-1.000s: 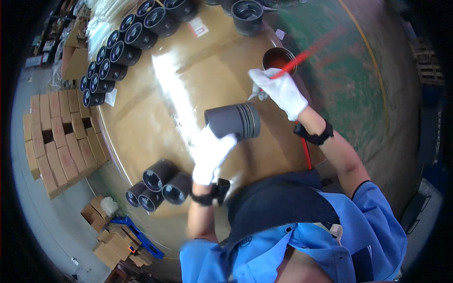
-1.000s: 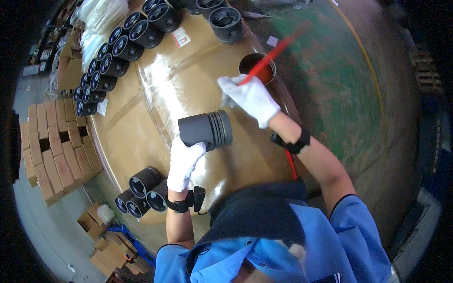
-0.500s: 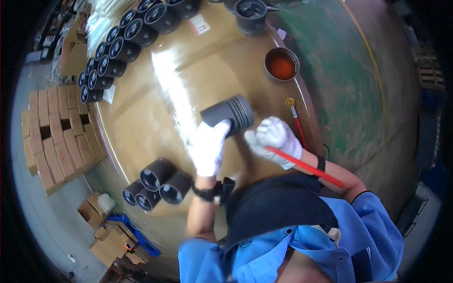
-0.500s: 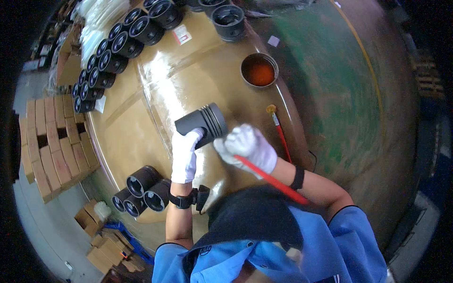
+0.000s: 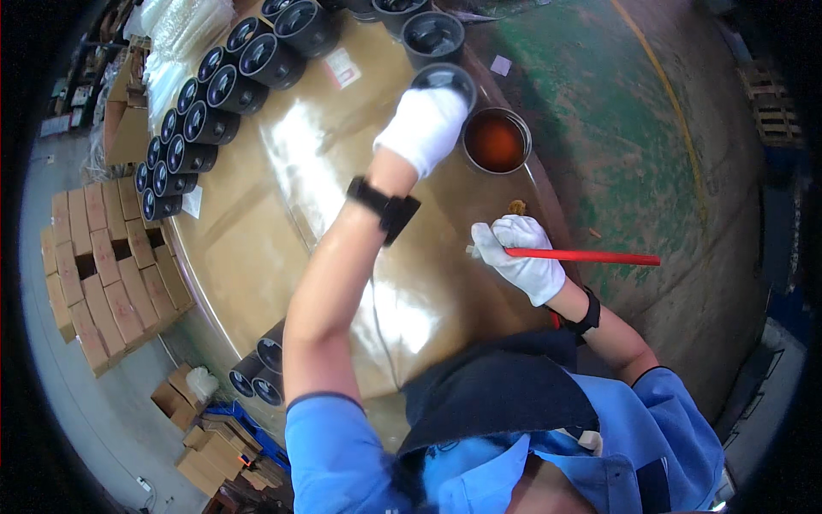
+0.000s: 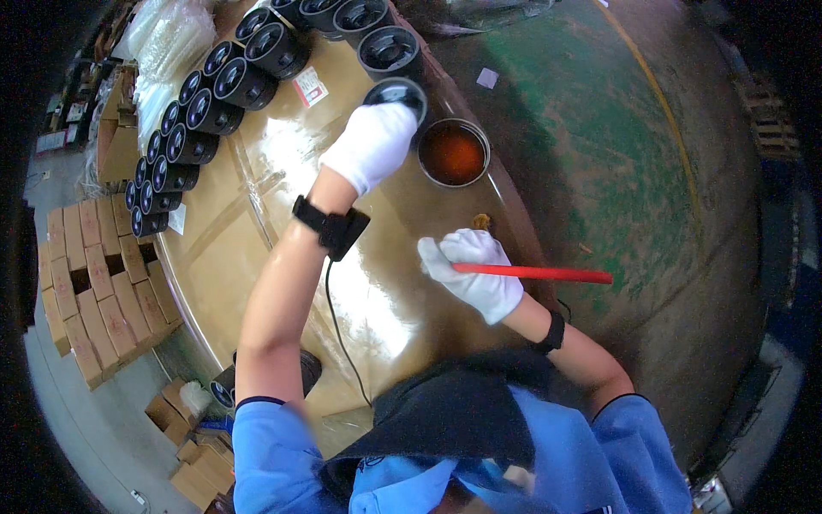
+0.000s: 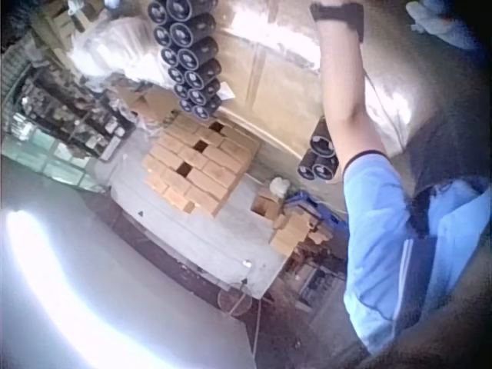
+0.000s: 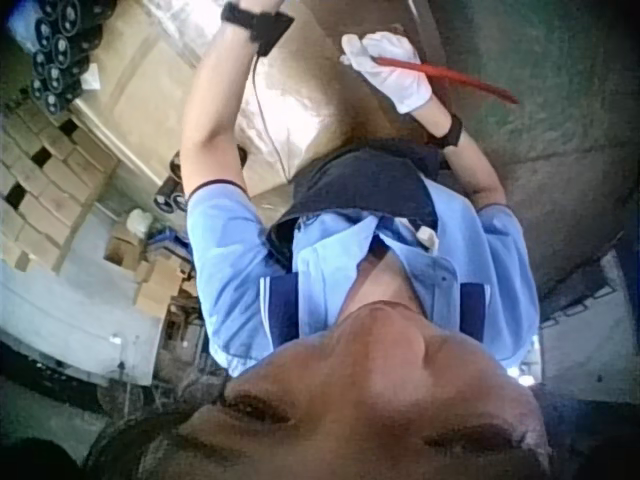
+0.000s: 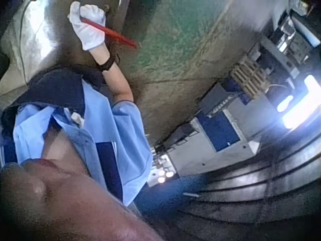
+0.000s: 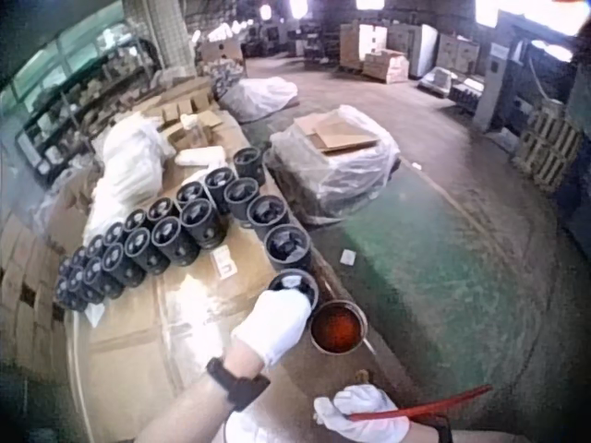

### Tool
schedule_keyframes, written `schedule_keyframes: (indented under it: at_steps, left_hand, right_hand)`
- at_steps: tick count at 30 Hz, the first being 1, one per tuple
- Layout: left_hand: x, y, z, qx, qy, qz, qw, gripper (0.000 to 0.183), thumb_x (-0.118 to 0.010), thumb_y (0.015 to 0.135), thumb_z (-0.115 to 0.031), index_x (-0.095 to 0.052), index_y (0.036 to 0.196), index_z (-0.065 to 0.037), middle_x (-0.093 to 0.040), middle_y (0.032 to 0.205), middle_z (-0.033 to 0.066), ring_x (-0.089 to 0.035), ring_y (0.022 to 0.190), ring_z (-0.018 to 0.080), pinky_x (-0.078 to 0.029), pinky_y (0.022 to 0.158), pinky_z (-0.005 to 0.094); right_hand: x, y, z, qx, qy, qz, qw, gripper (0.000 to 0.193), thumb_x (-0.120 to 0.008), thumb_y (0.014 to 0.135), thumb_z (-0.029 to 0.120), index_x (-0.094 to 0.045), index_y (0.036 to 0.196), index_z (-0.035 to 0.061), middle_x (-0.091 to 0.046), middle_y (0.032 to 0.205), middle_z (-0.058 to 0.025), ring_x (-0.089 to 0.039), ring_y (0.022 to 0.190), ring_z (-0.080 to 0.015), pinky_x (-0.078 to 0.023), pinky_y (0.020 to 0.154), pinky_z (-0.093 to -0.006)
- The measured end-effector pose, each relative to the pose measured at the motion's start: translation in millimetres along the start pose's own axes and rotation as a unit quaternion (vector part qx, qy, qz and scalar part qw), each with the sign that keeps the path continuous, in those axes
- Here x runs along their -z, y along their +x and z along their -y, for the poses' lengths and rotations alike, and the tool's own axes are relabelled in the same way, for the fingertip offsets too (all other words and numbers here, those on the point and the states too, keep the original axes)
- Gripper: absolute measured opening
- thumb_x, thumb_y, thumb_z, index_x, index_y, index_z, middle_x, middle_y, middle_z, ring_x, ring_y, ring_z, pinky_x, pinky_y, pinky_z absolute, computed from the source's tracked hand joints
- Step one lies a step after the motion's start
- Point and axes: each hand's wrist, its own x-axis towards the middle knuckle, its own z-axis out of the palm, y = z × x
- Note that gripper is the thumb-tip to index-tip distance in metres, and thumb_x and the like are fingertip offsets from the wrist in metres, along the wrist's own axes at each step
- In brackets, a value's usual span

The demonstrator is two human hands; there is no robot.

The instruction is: The person picks up a piston from a bin, applies a liquid to its surface using a brush, and places it onto a table, repeating this for several pistons.

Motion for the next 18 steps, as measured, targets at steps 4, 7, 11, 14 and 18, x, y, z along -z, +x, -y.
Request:
schedule_keyframes:
  at_steps: [4, 7, 11, 14, 18]
  left_hand:
    - [-3, 23, -1, -0.025, 0.059, 0.034, 0.997, 0.010, -0.059, 0.077, -0.007, -0.063, 0.086, -0.004, -0.064, 0.070, 0.0145, -0.065, 0.060, 0.0302, -0.052, 0.053, 0.0401]
    - [7, 12, -8, 0.052, -0.019, 0.017, 0.998, 0.016, -0.061, 0.081, -0.008, -0.065, 0.096, -0.004, -0.069, 0.100, 0.0150, -0.067, 0.092, 0.0288, -0.055, 0.075, 0.0389]
    - [41, -54, -50, 0.117, -0.066, -0.120, 0.984, 0.034, -0.066, 0.083, -0.011, -0.063, 0.115, -0.003, -0.064, 0.118, 0.0161, -0.062, 0.109, 0.0332, -0.052, 0.093, 0.0422]
    - [94, -128, -92, 0.239, -0.080, -0.072, 0.965, 0.023, -0.071, 0.085, -0.018, -0.069, 0.104, -0.004, -0.069, 0.106, 0.0116, -0.066, 0.095, 0.0307, -0.053, 0.082, 0.0400]
    - [142, -273, -135, 0.467, -0.020, -0.076, 0.881, 0.014, -0.072, 0.084, -0.012, -0.074, 0.096, -0.004, -0.070, 0.084, 0.0126, -0.066, 0.068, 0.0272, -0.054, 0.064, 0.0354]
  right_hand:
    - [-2, -6, 1, -0.012, -0.027, 0.025, 0.999, 0.047, -0.072, 0.080, 0.012, -0.054, 0.122, 0.0107, -0.052, 0.065, -0.0039, -0.058, 0.058, -0.0244, -0.045, 0.047, -0.0393]
    - [-6, -5, 5, -0.011, 0.015, 0.043, 0.999, 0.047, -0.072, 0.080, 0.012, -0.053, 0.122, 0.0108, -0.052, 0.065, -0.0039, -0.058, 0.058, -0.0246, -0.045, 0.047, -0.0398]
    - [-7, 1, 12, -0.134, 0.167, 0.050, 0.975, 0.006, -0.066, 0.092, 0.015, -0.066, 0.090, 0.0097, -0.056, 0.061, -0.0078, -0.057, 0.058, -0.0275, -0.045, 0.053, -0.0405]
    - [8, 13, 18, -0.258, 0.237, 0.044, 0.936, 0.030, -0.065, 0.094, 0.017, -0.065, 0.065, 0.0088, -0.060, 0.062, -0.0101, -0.061, 0.060, -0.0272, -0.045, 0.058, -0.0387]
    - [21, 14, -6, -0.346, 0.270, 0.022, 0.898, 0.035, -0.058, 0.100, 0.032, -0.076, 0.085, 0.0058, -0.069, 0.072, -0.0056, -0.062, 0.061, -0.0173, -0.047, 0.060, -0.0324]
